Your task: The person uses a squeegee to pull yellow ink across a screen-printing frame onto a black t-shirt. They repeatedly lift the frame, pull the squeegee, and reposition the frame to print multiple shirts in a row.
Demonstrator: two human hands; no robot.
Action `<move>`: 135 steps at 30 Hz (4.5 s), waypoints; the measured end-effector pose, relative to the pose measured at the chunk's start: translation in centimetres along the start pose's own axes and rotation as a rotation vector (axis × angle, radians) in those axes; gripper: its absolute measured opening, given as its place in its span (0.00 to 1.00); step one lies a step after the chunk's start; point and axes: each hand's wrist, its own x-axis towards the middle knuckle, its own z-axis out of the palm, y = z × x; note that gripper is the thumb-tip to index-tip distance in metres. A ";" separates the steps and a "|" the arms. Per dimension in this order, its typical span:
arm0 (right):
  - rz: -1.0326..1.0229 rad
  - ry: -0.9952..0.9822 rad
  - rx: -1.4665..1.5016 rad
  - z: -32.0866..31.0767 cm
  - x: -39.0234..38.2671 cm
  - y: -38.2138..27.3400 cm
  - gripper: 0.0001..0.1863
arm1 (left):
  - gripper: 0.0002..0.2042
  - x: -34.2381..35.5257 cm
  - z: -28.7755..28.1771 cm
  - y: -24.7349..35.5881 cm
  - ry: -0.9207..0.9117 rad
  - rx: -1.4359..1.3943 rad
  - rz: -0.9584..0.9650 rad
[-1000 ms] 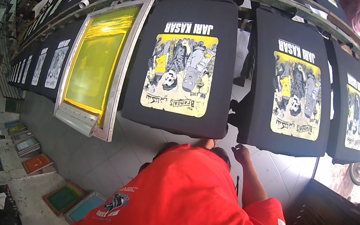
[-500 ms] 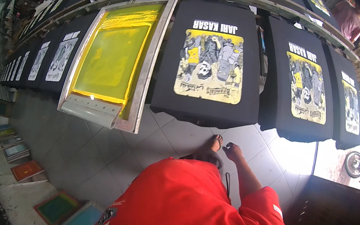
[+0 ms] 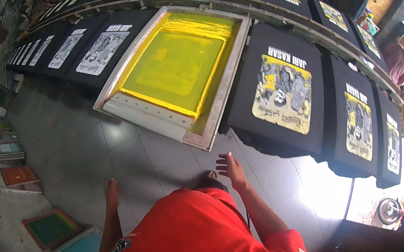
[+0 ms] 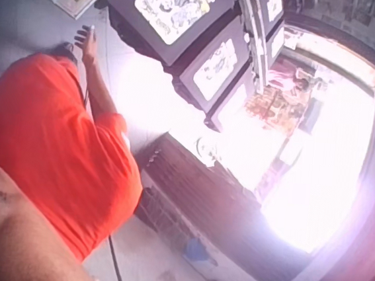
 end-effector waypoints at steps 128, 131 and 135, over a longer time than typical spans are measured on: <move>-0.522 0.563 -1.461 20.0 8.0 -16.5 0.12 | 0.17 14.8 16.7 41.0 -0.888 1.084 1.304; -0.443 0.528 -1.480 19.3 9.8 -19.3 0.10 | 0.14 15.9 19.6 43.2 -0.914 1.092 1.350; -0.567 0.567 -1.508 17.2 13.4 -21.5 0.10 | 0.15 17.8 22.7 43.7 -0.810 1.024 1.481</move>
